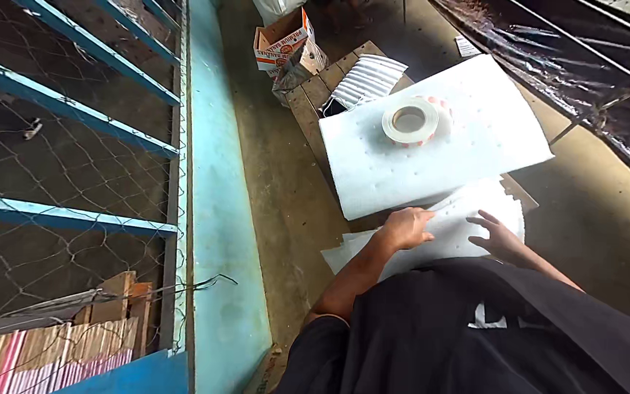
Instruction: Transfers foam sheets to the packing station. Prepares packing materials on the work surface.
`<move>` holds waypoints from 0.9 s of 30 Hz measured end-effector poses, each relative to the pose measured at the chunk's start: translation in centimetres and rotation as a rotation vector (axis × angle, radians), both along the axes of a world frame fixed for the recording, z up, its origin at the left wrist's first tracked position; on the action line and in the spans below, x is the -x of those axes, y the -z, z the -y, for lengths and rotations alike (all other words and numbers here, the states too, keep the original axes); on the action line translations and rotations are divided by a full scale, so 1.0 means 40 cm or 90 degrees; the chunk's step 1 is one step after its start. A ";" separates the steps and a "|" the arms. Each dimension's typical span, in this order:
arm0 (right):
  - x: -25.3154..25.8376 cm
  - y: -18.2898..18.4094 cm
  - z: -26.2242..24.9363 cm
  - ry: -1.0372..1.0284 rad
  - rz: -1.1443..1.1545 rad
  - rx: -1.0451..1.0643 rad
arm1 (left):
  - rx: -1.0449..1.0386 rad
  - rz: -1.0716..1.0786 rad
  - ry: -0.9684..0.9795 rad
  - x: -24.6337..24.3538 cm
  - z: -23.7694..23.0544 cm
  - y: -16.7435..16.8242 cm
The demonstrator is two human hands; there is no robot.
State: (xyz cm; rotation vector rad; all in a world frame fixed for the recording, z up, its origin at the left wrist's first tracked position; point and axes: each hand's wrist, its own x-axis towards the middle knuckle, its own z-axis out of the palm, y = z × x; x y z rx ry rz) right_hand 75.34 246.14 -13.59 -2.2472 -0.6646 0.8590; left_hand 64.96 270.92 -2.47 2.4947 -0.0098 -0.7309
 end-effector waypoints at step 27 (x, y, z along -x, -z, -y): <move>-0.588 -0.184 -0.146 0.194 0.077 -0.079 | -0.117 0.557 -0.256 -0.306 -0.153 0.101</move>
